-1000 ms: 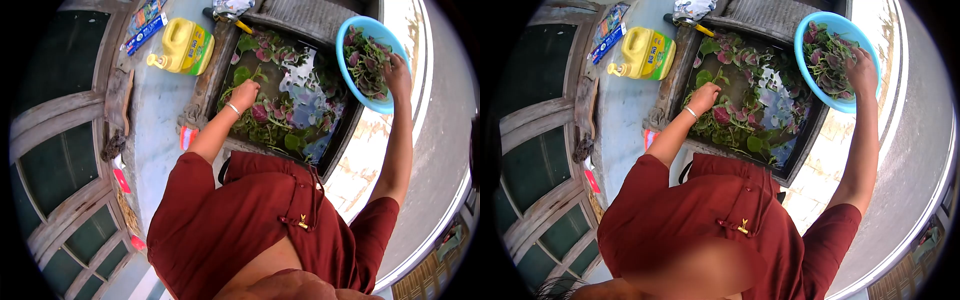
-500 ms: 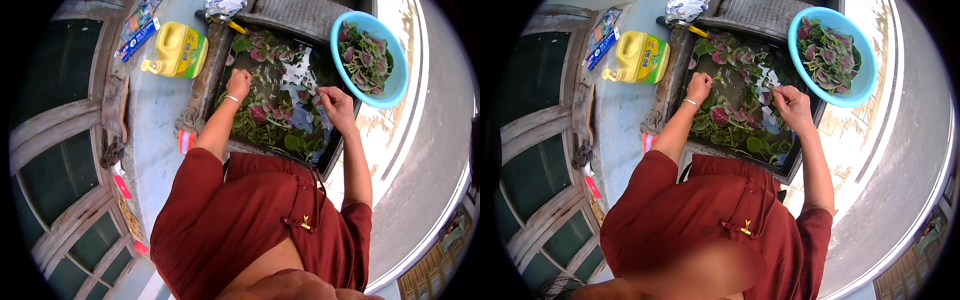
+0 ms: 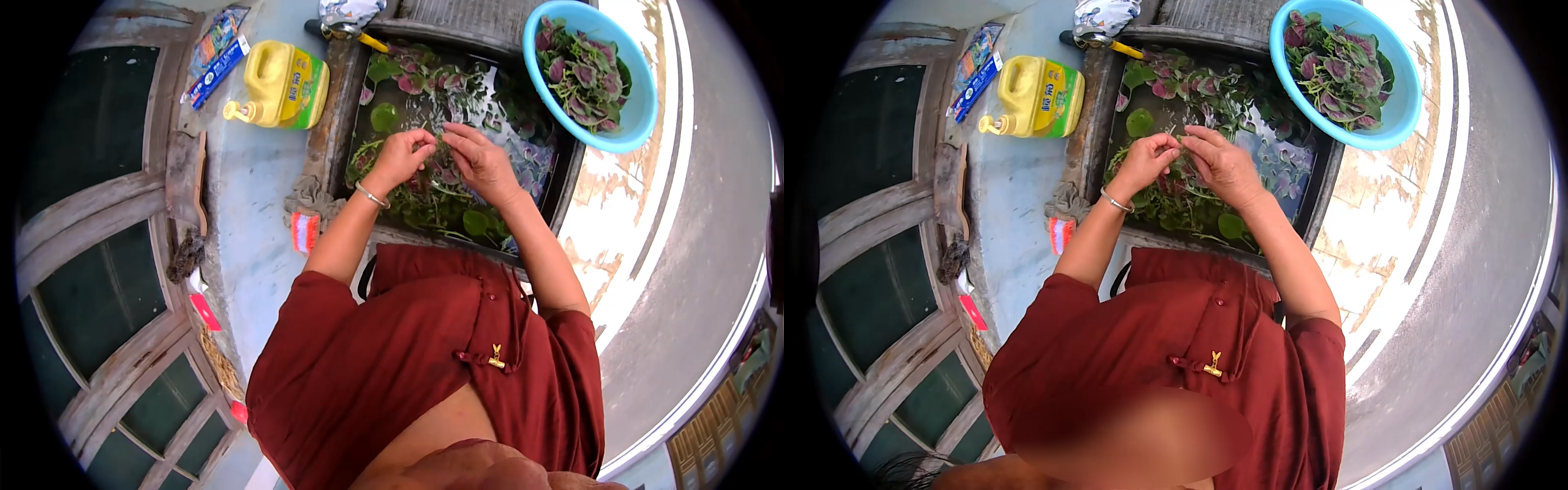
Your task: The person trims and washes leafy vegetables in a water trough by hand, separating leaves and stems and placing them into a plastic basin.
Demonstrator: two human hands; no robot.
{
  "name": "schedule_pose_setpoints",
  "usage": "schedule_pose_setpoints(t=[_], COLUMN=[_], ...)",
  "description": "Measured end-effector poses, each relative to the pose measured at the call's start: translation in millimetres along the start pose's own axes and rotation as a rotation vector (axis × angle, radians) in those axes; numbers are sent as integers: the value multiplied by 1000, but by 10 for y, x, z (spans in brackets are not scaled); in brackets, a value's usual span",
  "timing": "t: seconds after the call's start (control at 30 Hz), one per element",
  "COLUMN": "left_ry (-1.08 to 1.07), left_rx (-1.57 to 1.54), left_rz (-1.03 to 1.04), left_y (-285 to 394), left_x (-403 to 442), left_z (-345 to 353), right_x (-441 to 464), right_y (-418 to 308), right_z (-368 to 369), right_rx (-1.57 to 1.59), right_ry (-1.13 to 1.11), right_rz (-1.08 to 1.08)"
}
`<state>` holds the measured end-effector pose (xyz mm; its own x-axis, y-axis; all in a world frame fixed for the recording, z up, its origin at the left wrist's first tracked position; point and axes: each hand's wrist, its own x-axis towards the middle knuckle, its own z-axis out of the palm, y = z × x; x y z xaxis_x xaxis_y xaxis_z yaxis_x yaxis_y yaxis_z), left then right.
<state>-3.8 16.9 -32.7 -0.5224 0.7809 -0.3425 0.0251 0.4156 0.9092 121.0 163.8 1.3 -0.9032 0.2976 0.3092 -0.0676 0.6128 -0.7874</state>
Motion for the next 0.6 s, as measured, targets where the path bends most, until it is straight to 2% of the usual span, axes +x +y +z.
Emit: schedule_pose_setpoints(t=[0.2, 0.43, 0.5, 0.57, 0.6], left_ry=[-94, -88, -159, -177, -113], left_rx=[-10, 64, 70, 130, 341], left_rz=[-6, -1, -60, -66, 39], left_y=[-13, -42, -77, -120, -186], left_x=[-100, -248, -307, -349, -366], left_z=[68, 221, 280, 276, 229], right_x=[-186, -368, -476, -632, -696], right_y=[153, 71, 142, 424, 487], right_z=[108, 222, 304, 296, 233], right_rx=[-7, -56, -161, -217, 94], right_ry=[-123, -126, -43, -2, -50], right_rz=[115, 234, 388, 424, 645])
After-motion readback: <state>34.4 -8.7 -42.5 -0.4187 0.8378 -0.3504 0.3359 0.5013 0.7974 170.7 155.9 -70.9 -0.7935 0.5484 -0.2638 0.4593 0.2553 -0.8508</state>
